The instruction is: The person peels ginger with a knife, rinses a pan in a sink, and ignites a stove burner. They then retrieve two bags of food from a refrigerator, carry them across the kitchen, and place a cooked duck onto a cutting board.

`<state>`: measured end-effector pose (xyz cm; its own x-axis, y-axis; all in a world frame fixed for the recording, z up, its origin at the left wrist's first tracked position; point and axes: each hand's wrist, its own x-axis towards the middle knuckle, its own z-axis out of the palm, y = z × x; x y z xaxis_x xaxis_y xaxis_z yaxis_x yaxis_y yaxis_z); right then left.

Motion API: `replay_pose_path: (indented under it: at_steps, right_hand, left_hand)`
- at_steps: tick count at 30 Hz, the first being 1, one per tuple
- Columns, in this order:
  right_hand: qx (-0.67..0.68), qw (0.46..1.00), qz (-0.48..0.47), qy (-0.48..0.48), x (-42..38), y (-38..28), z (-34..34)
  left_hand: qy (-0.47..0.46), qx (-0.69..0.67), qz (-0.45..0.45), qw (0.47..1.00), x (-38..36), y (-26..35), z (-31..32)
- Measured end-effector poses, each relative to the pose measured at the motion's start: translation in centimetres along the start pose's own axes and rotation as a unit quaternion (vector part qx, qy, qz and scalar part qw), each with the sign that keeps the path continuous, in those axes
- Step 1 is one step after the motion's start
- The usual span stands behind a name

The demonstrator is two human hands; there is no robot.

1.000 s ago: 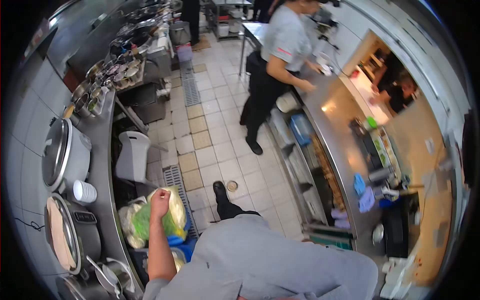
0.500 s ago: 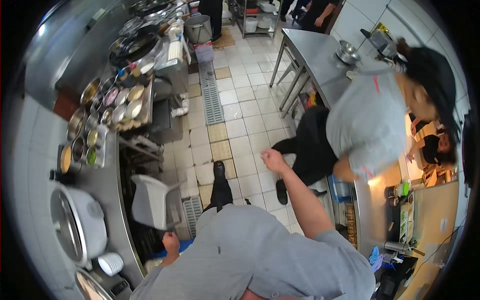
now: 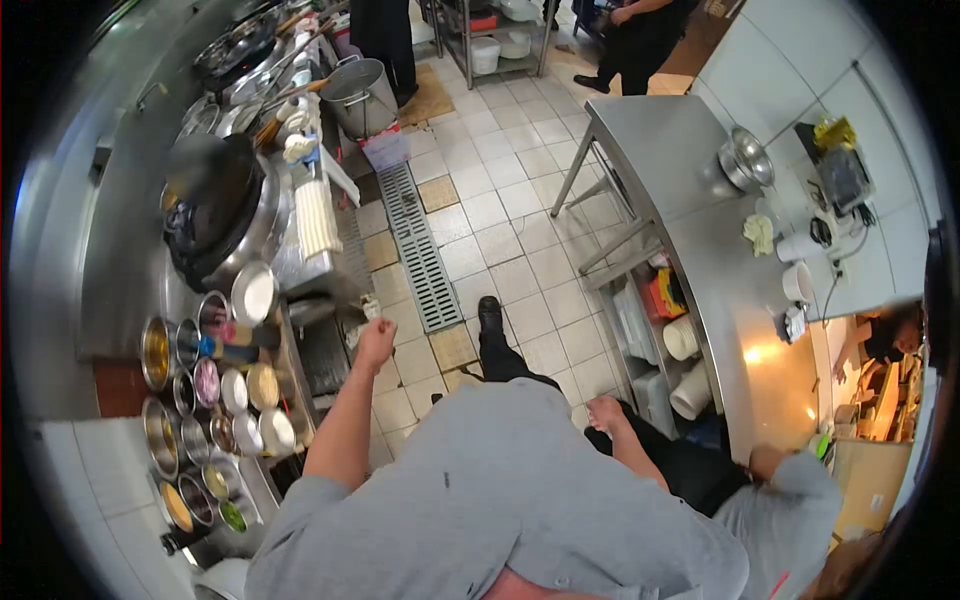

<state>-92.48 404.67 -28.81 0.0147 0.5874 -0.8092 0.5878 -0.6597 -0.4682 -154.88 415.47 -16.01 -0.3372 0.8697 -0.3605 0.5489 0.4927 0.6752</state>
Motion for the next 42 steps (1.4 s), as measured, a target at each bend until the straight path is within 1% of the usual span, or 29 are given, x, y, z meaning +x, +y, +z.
replay_pose_path:
  at_steps: [1,2,3,4,5,6,7,9,12,14,15,17,18,20,22,23,24,26,27,28,29,31,33,35,36,37,39,41,42]
  right_hand:
    - [0.082,0.994,0.070,-0.017,-0.3,-2.4,-0.7]
    - [0.164,0.976,0.136,-0.032,1.3,-4.4,-1.6]
    - [0.164,0.976,0.136,-0.036,4.0,-7.5,-3.0]
    - [-0.103,0.989,-0.021,-0.099,6.7,-10.5,-4.3]
    - [-0.359,0.904,-0.180,-0.146,9.4,-13.8,-5.3]
    - [-0.226,0.965,-0.103,-0.088,11.7,-18.9,-6.1]
    - [-0.228,0.964,-0.114,-0.078,14.1,-24.8,-7.8]
    - [-0.302,0.924,-0.233,0.024,17.7,-37.7,-11.5]
    - [-0.167,0.914,-0.337,0.154,24.8,-56.0,-15.6]
    - [-0.129,0.912,-0.354,0.161,26.2,-68.7,-18.7]
    - [-0.133,0.882,-0.404,0.202,27.4,-73.4,-20.0]
    - [-0.022,0.923,-0.345,0.168,28.3,-81.2,-21.9]
    - [-0.013,0.928,-0.331,0.169,30.3,-82.9,-22.3]
    - [-0.018,0.942,-0.285,0.178,33.8,-84.5,-23.4]
    - [-0.198,0.906,-0.312,0.204,41.8,-80.7,-23.9]
    - [-0.190,0.901,-0.324,0.217,43.1,-79.5,-24.4]
    - [-0.178,0.898,-0.333,0.226,43.3,-78.0,-24.3]
    - [-0.086,0.976,-0.169,0.108,42.9,-77.4,-25.4]
    - [0.030,0.992,-0.092,0.078,43.8,-76.3,-25.6]
    - [0.145,0.988,-0.011,0.044,44.6,-75.1,-25.4]
    - [0.146,0.988,-0.007,0.042,44.9,-75.1,-25.4]
    - [0.193,0.976,0.095,0.034,45.7,-76.2,-26.6]
    - [0.162,0.984,0.079,0.016,48.0,-78.6,-29.3]
    - [0.149,0.986,0.074,0.009,51.0,-79.5,-32.7]
    - [-0.057,0.998,-0.027,-0.007,54.8,-78.7,-34.8]
    - [-0.263,0.957,-0.123,-0.020,57.3,-78.0,-37.3]
    - [-0.018,0.985,-0.077,0.157,59.7,-80.3,-41.5]
    - [-0.103,0.954,-0.158,0.235,63.6,-80.2,-46.0]
    - [-0.052,0.968,-0.101,0.226,63.8,-81.4,-48.1]
  left_hand:
    - [-0.004,0.003,-0.004,1.000,3.5,2.3,0.3]
    - [-0.010,-0.077,-0.008,0.997,7.1,4.7,0.5]
    - [-0.013,-0.156,-0.011,0.988,10.4,6.8,0.1]
    - [-0.013,-0.150,-0.012,0.989,12.9,7.6,-0.5]
    - [-0.027,-0.082,-0.003,0.996,15.3,7.9,-0.7]
    - [-0.033,-0.020,0.012,0.999,18.7,8.6,-0.7]
    - [-0.026,-0.053,0.011,0.998,21.5,8.5,-0.7]
    - [-0.017,-0.124,-0.038,0.991,25.0,10.6,-2.2]
    - [-0.008,-0.219,-0.106,0.970,30.8,13.1,-4.9]
    - [-0.006,-0.273,-0.136,0.952,35.9,13.0,-5.6]
    - [-0.013,-0.264,-0.143,0.954,38.5,13.6,-5.9]
    - [-0.028,-0.217,-0.133,0.967,44.8,16.0,-7.0]
    - [-0.040,-0.205,-0.138,0.968,48.8,16.8,-7.6]
    - [-0.038,-0.174,-0.069,0.982,55.9,17.9,-6.9]
    - [-0.069,-0.178,-0.059,0.980,61.8,24.1,-8.2]
    - [-0.091,-0.184,-0.055,0.977,64.8,27.2,-8.6]
    - [-0.086,-0.104,0.016,0.991,68.0,29.1,-8.8]
    - [-0.106,-0.106,0.032,0.988,73.9,34.4,-9.2]
    - [-0.119,-0.114,0.045,0.985,77.0,37.3,-9.3]
    - [-0.122,-0.111,0.043,0.985,79.7,40.1,-9.3]
    - [-0.120,-0.116,0.055,0.984,82.3,42.7,-9.1]
    - [-0.120,-0.120,0.064,0.983,85.8,46.2,-8.7]
    - [-0.101,-0.176,0.042,0.978,89.7,50.5,-7.7]
    - [-0.112,-0.232,0.003,0.966,93.5,50.6,-5.6]
    - [-0.138,-0.260,-0.016,0.956,95.4,49.6,-4.5]
    - [-0.137,-0.260,-0.036,0.955,97.5,47.5,-3.0]
    - [-0.120,-0.246,-0.106,0.956,99.5,46.6,-0.3]
    - [-0.104,-0.211,-0.182,0.955,99.2,45.4,0.3]
    - [-0.119,-0.192,-0.223,0.948,99.6,44.0,0.5]
